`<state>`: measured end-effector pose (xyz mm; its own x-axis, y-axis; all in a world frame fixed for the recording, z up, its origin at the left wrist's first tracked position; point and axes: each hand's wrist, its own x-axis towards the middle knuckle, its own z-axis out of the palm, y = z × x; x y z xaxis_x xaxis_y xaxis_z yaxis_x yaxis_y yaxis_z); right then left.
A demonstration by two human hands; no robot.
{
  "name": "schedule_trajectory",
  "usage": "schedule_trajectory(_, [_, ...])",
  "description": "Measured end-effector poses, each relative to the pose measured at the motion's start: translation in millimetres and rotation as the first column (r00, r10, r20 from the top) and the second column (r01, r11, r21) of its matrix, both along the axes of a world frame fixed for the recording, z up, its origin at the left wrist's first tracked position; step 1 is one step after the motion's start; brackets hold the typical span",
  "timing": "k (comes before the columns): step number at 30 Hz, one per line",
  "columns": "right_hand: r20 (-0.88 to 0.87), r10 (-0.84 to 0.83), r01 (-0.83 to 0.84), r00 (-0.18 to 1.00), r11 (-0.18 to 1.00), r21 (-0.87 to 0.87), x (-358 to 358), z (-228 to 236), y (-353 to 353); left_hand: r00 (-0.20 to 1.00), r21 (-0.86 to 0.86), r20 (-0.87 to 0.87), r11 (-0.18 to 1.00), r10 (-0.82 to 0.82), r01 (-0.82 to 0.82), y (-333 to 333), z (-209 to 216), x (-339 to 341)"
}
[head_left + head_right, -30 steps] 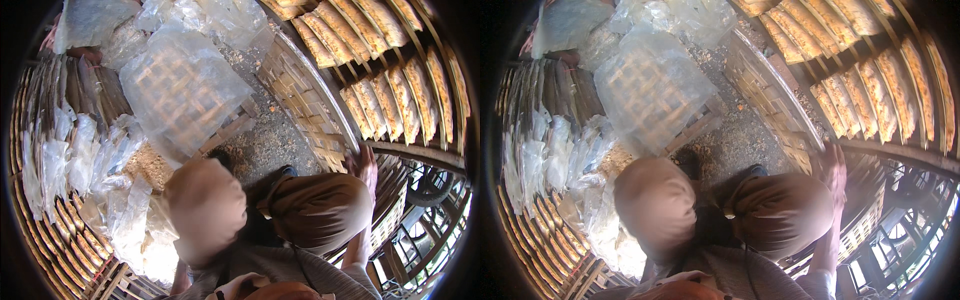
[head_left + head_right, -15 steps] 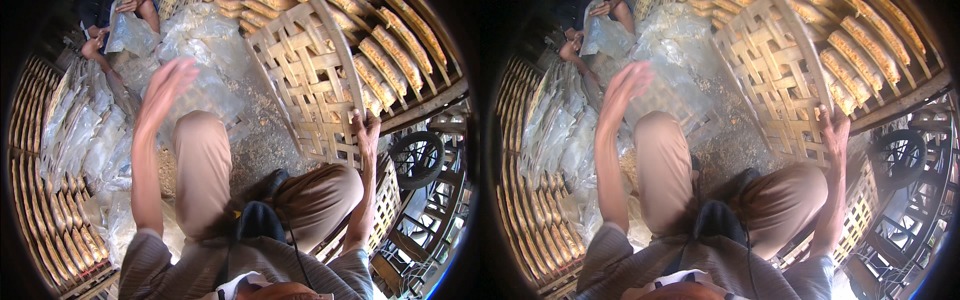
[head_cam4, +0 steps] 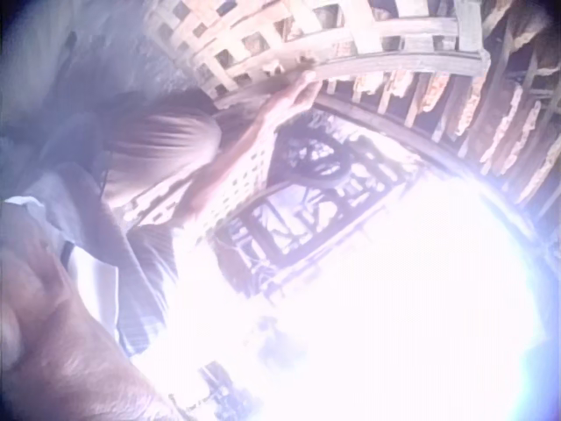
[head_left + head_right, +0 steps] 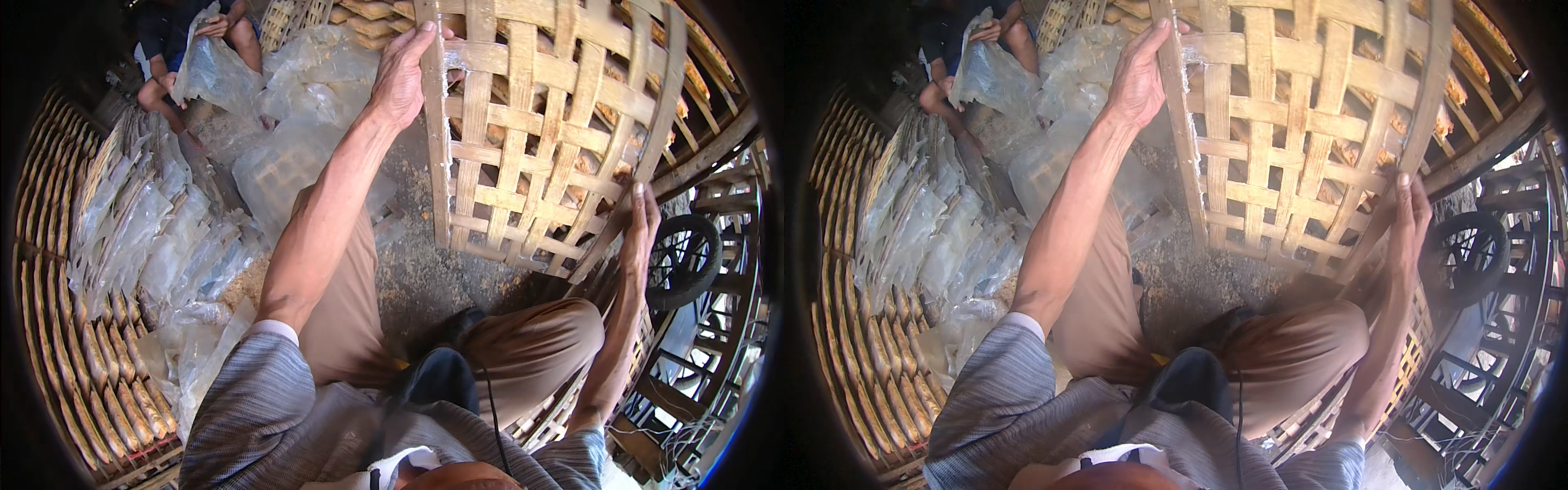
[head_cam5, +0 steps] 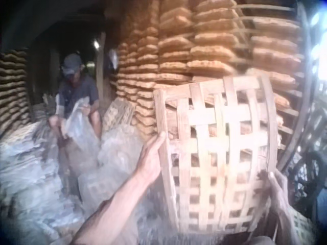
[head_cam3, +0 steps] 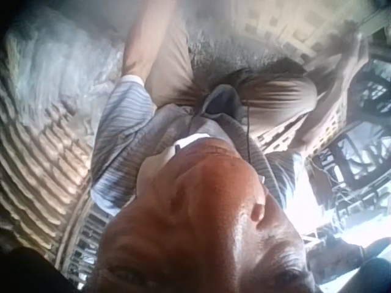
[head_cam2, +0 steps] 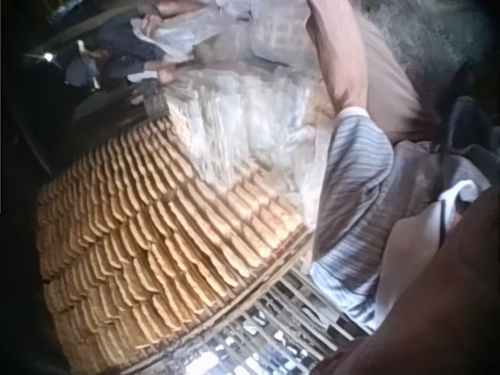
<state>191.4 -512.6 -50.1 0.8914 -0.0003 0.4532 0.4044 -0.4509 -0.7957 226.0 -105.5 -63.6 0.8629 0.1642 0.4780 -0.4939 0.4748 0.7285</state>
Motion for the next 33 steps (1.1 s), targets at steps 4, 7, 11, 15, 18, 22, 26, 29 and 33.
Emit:
schedule_trajectory(4, [0.025,-0.119,0.119,0.993,0.993,0.003,-9.4,54.3,22.3,1.0,0.079,0.017,0.997,-0.007,0.006,-16.4,3.0,-15.0])
schedule_trajectory(7, [-0.074,0.004,0.014,0.997,0.967,0.254,15.5,66.1,-1.2,0.997,0.112,0.013,0.991,-0.072,0.07,-19.5,2.8,-21.9])
schedule_trajectory(11, [0.069,-0.118,0.074,0.991,0.886,0.457,30.5,50.9,11.2,0.996,0.232,-0.01,0.968,-0.093,0.093,-19.6,8.8,-38.3])
schedule_trajectory(15, [0.079,-0.089,0.033,0.993,0.842,0.538,27.2,39.8,12.8,0.993,0.37,-0.112,0.926,-0.033,0.073,-15.5,6.4,-45.4])
schedule_trajectory(18, [0.07,-0.082,0.031,0.994,0.837,0.546,22.7,28.1,-1.8,0.982,0.477,-0.189,0.872,-0.023,0.113,-14.1,7.5,-49.4])
schedule_trajectory(22, [0.056,-0.095,0.044,0.994,0.809,0.586,26.7,27.5,-16.6,0.979,0.527,-0.188,0.833,-0.079,0.169,-17.1,-5.3,-45.4])
schedule_trajectory(26, [0.063,-0.175,0.107,0.983,0.812,0.574,28.0,21.9,-38.9,0.978,0.441,-0.128,0.874,-0.163,0.203,-24.9,-5.3,-41.5])
schedule_trajectory(29, [0.077,-0.172,0.109,0.982,0.849,0.517,26.7,16.7,-44.8,0.975,0.486,-0.137,0.846,-0.173,0.218,-26.5,-2.6,-38.6])
schedule_trajectory(33, [0.082,-0.19,0.124,0.978,0.855,0.503,27.8,11.5,-45.6,0.984,0.55,-0.105,0.817,-0.141,0.175,-34.1,-5.3,-33.2])
